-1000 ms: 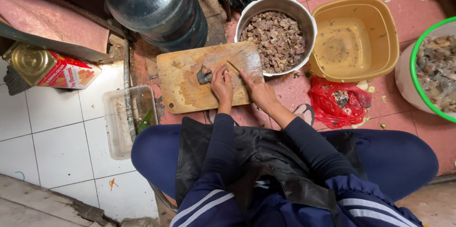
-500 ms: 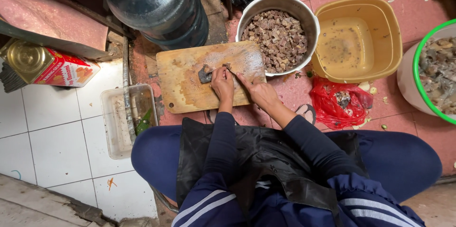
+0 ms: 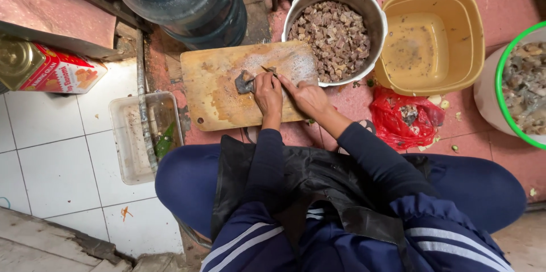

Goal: Chop and clean small pieces of meat on a wooden board.

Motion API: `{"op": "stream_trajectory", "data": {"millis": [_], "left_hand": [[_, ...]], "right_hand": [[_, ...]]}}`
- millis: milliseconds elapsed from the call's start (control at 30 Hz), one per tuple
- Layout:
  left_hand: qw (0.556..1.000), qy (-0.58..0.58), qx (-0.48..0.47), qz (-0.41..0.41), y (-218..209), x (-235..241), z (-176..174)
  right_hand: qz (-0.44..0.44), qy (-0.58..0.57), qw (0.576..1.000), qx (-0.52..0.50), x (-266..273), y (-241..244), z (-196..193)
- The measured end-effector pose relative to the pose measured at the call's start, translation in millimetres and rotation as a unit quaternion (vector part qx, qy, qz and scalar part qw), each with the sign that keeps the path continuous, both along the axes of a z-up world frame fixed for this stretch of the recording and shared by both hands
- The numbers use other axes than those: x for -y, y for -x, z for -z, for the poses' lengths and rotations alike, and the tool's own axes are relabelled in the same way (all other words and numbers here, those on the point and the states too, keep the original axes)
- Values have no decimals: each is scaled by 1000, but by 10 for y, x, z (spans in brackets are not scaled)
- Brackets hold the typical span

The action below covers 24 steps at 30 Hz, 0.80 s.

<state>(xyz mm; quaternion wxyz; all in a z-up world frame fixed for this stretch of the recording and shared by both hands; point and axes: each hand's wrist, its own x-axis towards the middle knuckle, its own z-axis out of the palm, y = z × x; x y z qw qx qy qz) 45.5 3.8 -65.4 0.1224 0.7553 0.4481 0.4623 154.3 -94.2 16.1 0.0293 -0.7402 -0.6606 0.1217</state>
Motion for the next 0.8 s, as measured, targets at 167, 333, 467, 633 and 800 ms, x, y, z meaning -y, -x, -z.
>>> {"op": "stream_trajectory", "data": {"millis": [167, 333, 467, 633, 800], "left_hand": [[1000, 16, 12, 2, -3, -2, -108], [999, 42, -1, 5, 60, 72, -122], [999, 8, -37, -27, 246, 54, -262], [982, -25, -42, -184, 575, -33, -221], [996, 71, 58, 8, 428, -15, -99]], "right_hand": [[33, 28, 997, -69, 57, -56, 52], [119, 52, 970, -203, 400, -119, -60], [154, 48, 959, -232, 395, 44, -488], [88, 62, 978, -178, 180, 327, -726], [163, 78, 978, -102, 151, 56, -886]]}}
